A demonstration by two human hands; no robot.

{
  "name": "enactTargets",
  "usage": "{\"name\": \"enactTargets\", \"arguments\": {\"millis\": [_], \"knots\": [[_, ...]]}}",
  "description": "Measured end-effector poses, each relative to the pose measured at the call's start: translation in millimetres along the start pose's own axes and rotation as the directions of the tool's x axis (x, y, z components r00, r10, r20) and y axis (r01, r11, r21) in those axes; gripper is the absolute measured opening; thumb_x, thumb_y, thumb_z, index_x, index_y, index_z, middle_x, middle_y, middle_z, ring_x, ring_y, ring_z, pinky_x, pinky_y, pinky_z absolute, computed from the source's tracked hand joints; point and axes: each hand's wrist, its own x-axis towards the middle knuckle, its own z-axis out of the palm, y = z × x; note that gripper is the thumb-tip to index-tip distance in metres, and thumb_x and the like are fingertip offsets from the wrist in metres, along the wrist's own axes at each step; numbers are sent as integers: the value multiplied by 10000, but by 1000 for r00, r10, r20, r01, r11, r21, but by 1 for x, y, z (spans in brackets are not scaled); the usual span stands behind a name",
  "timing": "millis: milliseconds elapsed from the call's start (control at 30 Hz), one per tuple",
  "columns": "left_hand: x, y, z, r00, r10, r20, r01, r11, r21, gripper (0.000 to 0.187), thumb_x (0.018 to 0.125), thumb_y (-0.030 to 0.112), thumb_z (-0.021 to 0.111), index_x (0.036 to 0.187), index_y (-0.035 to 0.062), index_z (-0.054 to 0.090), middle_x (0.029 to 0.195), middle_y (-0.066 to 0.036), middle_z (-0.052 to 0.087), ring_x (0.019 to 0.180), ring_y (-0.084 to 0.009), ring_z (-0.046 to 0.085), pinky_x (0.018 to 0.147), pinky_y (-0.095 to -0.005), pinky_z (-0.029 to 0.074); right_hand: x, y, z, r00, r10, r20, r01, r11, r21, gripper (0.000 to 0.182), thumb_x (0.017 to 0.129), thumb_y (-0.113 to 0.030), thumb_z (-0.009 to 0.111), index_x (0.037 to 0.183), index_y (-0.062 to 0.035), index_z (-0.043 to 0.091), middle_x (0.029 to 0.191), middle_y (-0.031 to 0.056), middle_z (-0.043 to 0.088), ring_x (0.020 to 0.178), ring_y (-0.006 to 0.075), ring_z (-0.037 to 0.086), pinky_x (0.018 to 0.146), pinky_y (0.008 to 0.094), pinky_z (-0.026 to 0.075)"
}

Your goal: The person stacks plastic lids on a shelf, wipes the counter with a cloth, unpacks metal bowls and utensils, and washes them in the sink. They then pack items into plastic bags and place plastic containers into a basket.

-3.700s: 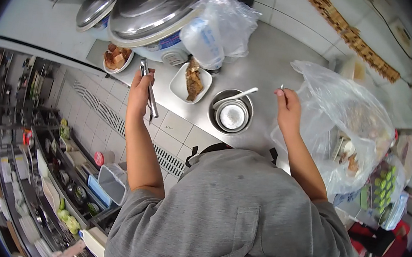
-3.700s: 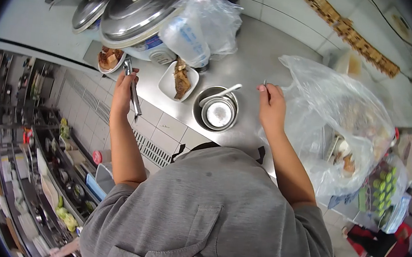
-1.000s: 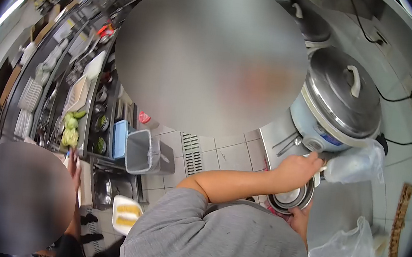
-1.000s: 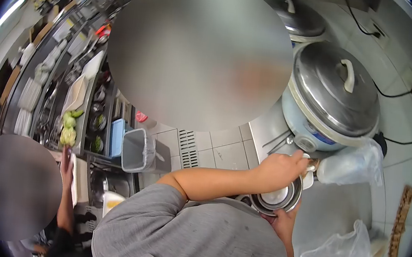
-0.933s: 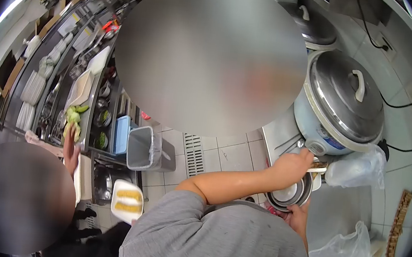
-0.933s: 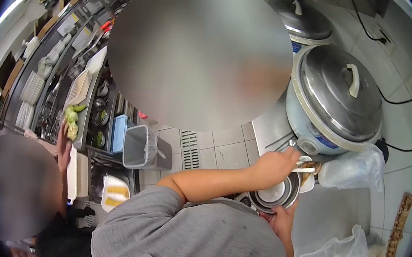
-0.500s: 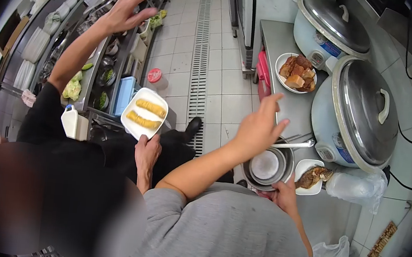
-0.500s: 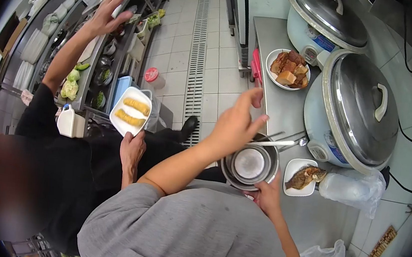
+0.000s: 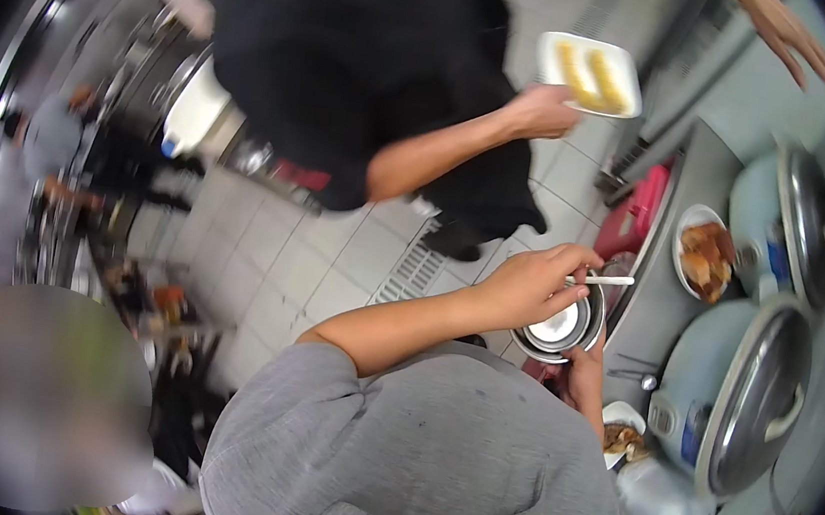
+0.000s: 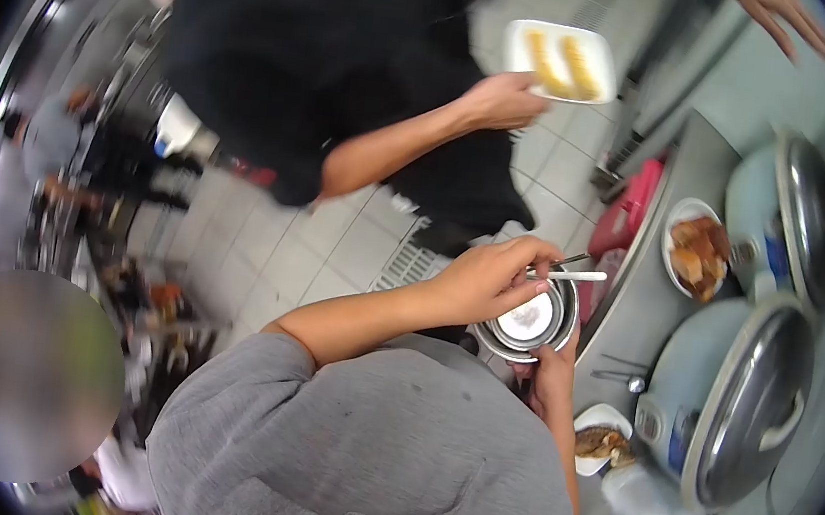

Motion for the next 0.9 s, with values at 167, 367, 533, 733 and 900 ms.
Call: {"name": "enactTargets", "arguments": {"millis": [167,367,533,733,900], "knots": [[-112,-17,-32,952,-278,-128,289,955,72,247,909,187,622,1132,85,590,942,-80,615,757,-225,606,666,-325,495,20,25,42,962,231,146,-189,949,-252,735,743,68,449,1428,-132,273,1158,162,568,755,238,678,485,268,587],[-224,-20,-70,748,-519,-414,549,834,-53,203,913,170,617,1089,69,621,921,-71,640,692,-164,566,651,-297,479,46,57,126,810,471,349,-315,852,-418,789,765,47,489,1468,-200,232,1209,132,553,738,214,671,510,261,584],[-255,-53,-115,538,-605,-586,659,736,-155,210,908,154,626,1097,62,618,896,-64,638,662,-143,551,639,-293,474,78,68,202,736,547,399,-298,791,-534,794,766,43,485,1468,-212,218,1170,142,556,734,225,671,520,274,589],[-250,-103,-213,533,-567,-628,648,751,-129,223,897,146,641,1103,65,608,924,-77,632,720,-201,603,664,-317,491,142,75,298,808,493,323,-291,810,-509,789,764,42,451,1462,-241,215,1108,139,576,709,230,669,500,276,579],[-248,-147,-312,598,-526,-605,695,716,65,234,879,139,652,1100,71,612,936,-85,636,716,-214,612,661,-333,501,178,48,346,920,313,238,-218,910,-354,714,786,43,404,1431,-227,254,1044,133,590,665,221,653,481,272,563]]}}
